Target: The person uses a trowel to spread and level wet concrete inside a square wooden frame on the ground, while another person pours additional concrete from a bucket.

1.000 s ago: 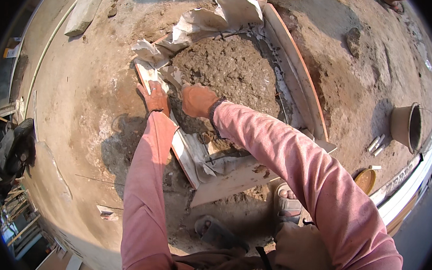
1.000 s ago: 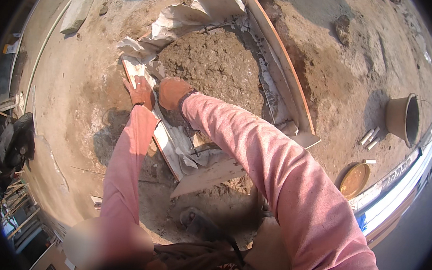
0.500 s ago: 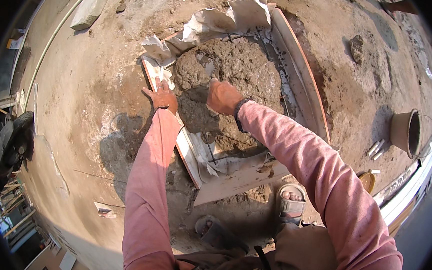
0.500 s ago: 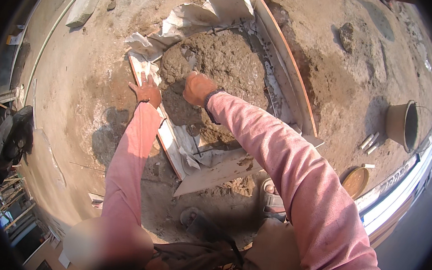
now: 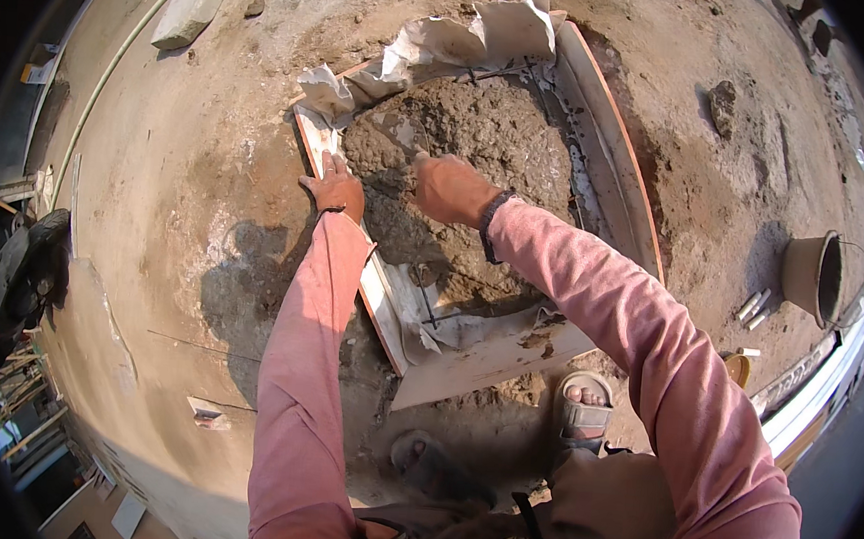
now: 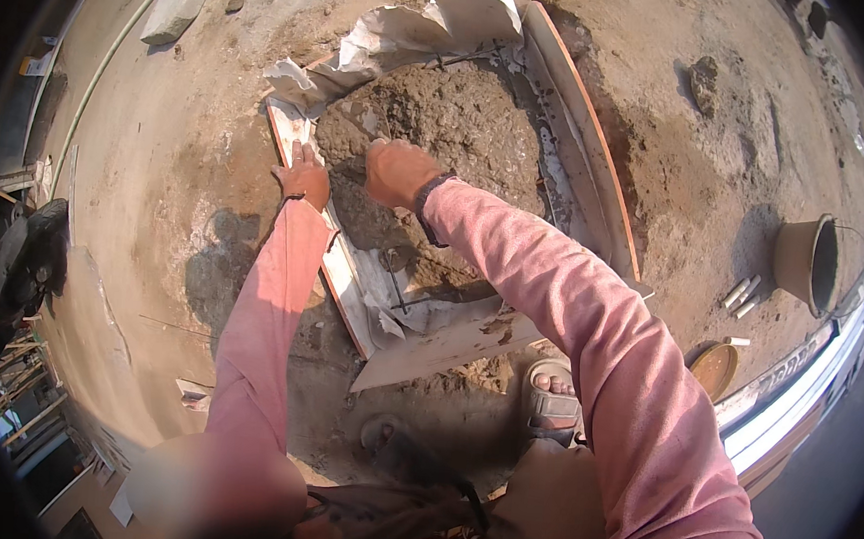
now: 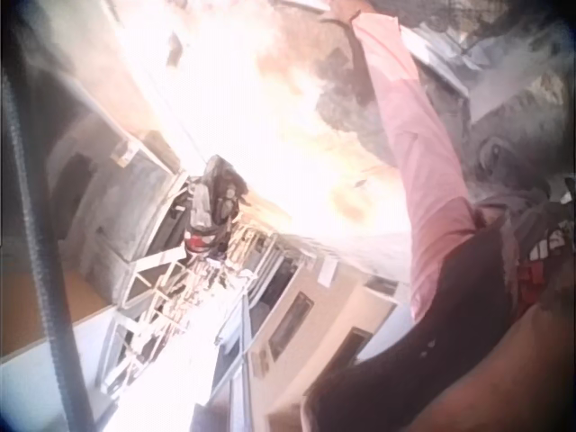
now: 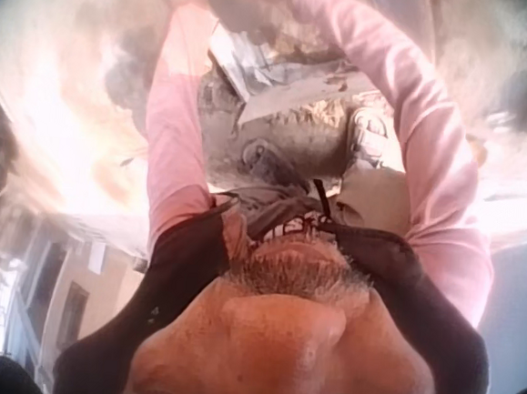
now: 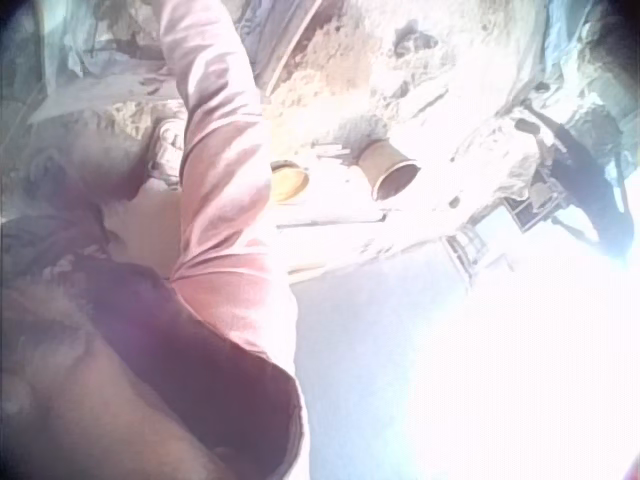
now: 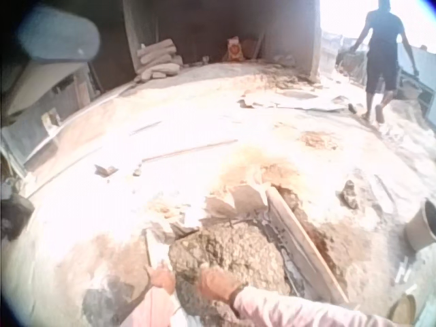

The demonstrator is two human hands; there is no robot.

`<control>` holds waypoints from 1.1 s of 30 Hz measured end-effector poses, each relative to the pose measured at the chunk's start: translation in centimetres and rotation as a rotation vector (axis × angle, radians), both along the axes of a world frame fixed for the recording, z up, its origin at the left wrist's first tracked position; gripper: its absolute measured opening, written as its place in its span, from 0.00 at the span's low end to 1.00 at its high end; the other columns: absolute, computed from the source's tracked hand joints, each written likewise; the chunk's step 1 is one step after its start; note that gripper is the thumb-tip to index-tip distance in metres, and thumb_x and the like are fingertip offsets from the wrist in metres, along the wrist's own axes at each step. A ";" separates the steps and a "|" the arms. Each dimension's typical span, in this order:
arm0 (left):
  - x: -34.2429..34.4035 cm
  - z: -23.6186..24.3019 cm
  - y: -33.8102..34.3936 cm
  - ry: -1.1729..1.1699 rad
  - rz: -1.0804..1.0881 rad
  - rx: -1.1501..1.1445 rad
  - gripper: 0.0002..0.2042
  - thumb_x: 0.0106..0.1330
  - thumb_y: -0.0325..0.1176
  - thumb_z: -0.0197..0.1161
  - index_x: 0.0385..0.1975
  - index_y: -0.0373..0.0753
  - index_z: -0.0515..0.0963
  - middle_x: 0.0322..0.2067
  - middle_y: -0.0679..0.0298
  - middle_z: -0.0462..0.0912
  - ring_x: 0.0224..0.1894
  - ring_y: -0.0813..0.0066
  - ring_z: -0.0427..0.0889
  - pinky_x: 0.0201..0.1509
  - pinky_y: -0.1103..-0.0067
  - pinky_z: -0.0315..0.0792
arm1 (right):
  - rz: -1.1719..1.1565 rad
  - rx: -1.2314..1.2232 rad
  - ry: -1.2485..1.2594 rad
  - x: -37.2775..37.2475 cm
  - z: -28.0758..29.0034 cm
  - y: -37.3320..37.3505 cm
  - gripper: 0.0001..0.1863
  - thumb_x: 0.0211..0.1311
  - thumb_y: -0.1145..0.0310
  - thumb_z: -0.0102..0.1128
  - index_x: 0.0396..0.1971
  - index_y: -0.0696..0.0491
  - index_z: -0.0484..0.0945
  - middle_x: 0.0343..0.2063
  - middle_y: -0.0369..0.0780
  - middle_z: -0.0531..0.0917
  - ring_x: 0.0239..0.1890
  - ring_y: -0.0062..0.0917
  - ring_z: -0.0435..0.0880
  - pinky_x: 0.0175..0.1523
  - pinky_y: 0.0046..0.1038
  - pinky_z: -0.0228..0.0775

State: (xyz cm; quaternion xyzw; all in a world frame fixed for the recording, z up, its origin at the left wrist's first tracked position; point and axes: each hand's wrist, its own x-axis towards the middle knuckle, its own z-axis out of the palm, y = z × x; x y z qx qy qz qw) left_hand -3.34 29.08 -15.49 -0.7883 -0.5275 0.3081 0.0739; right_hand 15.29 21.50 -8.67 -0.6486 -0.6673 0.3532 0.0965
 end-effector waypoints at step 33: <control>-4.6 -4.2 -1.0 -0.186 -0.130 0.217 0.20 0.64 0.33 0.47 0.56 0.36 0.69 0.61 0.64 0.64 0.67 0.70 0.55 0.64 0.49 0.50 | -0.155 -0.239 -0.048 9.3 1.7 3.9 0.16 0.55 0.69 0.43 0.25 0.64 0.79 0.23 0.52 0.82 0.25 0.39 0.84 0.30 0.37 0.75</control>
